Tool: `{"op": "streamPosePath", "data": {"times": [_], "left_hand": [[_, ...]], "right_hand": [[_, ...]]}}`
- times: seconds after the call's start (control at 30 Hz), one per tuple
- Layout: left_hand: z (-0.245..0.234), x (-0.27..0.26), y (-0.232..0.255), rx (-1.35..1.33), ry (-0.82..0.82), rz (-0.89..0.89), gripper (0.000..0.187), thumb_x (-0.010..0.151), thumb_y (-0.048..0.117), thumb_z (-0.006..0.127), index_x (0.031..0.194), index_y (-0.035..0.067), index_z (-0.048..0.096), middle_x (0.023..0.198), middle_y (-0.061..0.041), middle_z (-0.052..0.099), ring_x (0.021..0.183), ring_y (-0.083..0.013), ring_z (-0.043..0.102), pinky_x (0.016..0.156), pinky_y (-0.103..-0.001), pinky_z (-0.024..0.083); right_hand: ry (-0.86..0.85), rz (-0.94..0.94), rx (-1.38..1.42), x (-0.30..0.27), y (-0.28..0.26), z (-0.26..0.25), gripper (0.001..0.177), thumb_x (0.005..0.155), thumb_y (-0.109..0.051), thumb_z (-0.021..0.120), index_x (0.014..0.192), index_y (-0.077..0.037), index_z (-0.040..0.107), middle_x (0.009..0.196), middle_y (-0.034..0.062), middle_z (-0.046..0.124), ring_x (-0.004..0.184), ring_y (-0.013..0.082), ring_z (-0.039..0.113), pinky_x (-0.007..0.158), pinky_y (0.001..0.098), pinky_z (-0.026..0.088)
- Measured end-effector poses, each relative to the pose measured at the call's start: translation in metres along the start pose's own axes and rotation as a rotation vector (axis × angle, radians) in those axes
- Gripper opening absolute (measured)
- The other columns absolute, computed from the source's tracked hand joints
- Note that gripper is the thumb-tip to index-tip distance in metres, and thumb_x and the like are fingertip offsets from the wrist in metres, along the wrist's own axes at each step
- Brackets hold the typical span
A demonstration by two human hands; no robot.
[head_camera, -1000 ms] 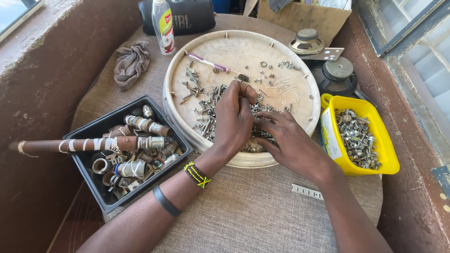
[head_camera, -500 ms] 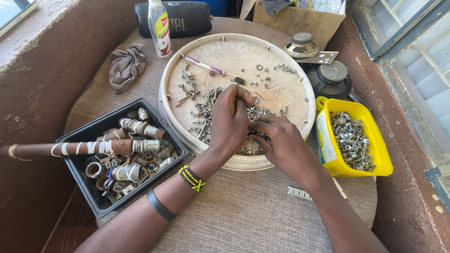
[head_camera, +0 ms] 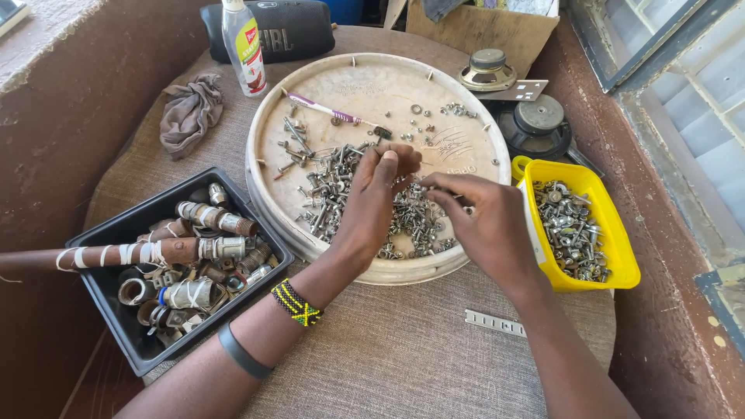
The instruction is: Sorting through a large collection of mixed screws, nails, and other small hardware on a tray and placing selected items into a yellow bin.
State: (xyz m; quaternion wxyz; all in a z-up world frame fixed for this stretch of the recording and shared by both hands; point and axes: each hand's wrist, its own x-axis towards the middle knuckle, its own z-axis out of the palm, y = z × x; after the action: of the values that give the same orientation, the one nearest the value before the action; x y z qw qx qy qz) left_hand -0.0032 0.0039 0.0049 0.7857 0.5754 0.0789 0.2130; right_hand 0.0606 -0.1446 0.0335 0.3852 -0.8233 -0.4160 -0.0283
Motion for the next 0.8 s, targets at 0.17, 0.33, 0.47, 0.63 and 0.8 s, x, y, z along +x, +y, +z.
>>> {"op": "streamPosePath", "data": {"times": [0.17, 0.33, 0.47, 0.63, 0.8], "left_hand": [[0.006, -0.01, 0.003, -0.489, -0.14, -0.323, 0.074, 0.107, 0.045, 0.028, 0.154, -0.011, 0.015, 0.157, -0.045, 0.006, 0.151, -0.0558, 0.016, 0.121, -0.056, 0.029], [0.006, -0.005, -0.025, -0.611, -0.225, -0.327, 0.077, 0.106, 0.047, 0.03, 0.155, -0.01, 0.012, 0.147, -0.041, 0.026, 0.139, -0.0558, 0.039, 0.11, -0.053, 0.044], [0.003, 0.002, -0.05, -0.649, -0.06, -0.331, 0.053, 0.104, 0.033, 0.041, 0.14, -0.006, 0.037, 0.118, -0.021, 0.042, 0.118, -0.0418, 0.059, 0.104, -0.051, 0.052], [0.006, 0.003, -0.05, -0.643, 0.001, -0.311, 0.043, 0.103, 0.026, 0.047, 0.132, -0.005, 0.046, 0.113, -0.017, 0.042, 0.11, -0.0374, 0.063, 0.102, -0.053, 0.055], [0.006, 0.008, -0.058, -0.663, 0.026, -0.282, 0.05, 0.101, 0.025, 0.048, 0.137, -0.01, 0.041, 0.126, -0.024, 0.033, 0.115, -0.0414, 0.059, 0.104, -0.056, 0.051]], "right_hand": [[0.079, -0.001, 0.138, 0.006, -0.017, -0.002, 0.02, 0.097, -0.006, 0.07, 0.115, -0.009, 0.078, 0.102, 0.0142, 0.079, 0.101, 0.0271, 0.074, 0.078, 0.0359, 0.062], [0.048, -0.023, 0.233, 0.007, -0.02, 0.008, 0.02, 0.098, -0.002, 0.066, 0.115, -0.006, 0.077, 0.101, 0.0195, 0.078, 0.093, 0.0304, 0.074, 0.064, 0.037, 0.065], [0.015, -0.063, 0.282, 0.011, -0.022, 0.011, 0.021, 0.099, 0.003, 0.062, 0.115, -0.002, 0.075, 0.101, 0.0234, 0.076, 0.085, 0.0313, 0.076, 0.058, 0.0398, 0.067], [0.018, -0.171, 0.206, 0.006, -0.025, 0.011, 0.025, 0.099, 0.01, 0.058, 0.113, 0.001, 0.076, 0.103, 0.025, 0.076, 0.086, 0.0366, 0.076, 0.055, 0.0427, 0.064], [0.06, -0.231, 0.151, 0.004, -0.029, 0.007, 0.022, 0.096, 0.012, 0.064, 0.108, 0.0, 0.077, 0.104, 0.0204, 0.078, 0.084, 0.0279, 0.078, 0.06, 0.0378, 0.064]]}}
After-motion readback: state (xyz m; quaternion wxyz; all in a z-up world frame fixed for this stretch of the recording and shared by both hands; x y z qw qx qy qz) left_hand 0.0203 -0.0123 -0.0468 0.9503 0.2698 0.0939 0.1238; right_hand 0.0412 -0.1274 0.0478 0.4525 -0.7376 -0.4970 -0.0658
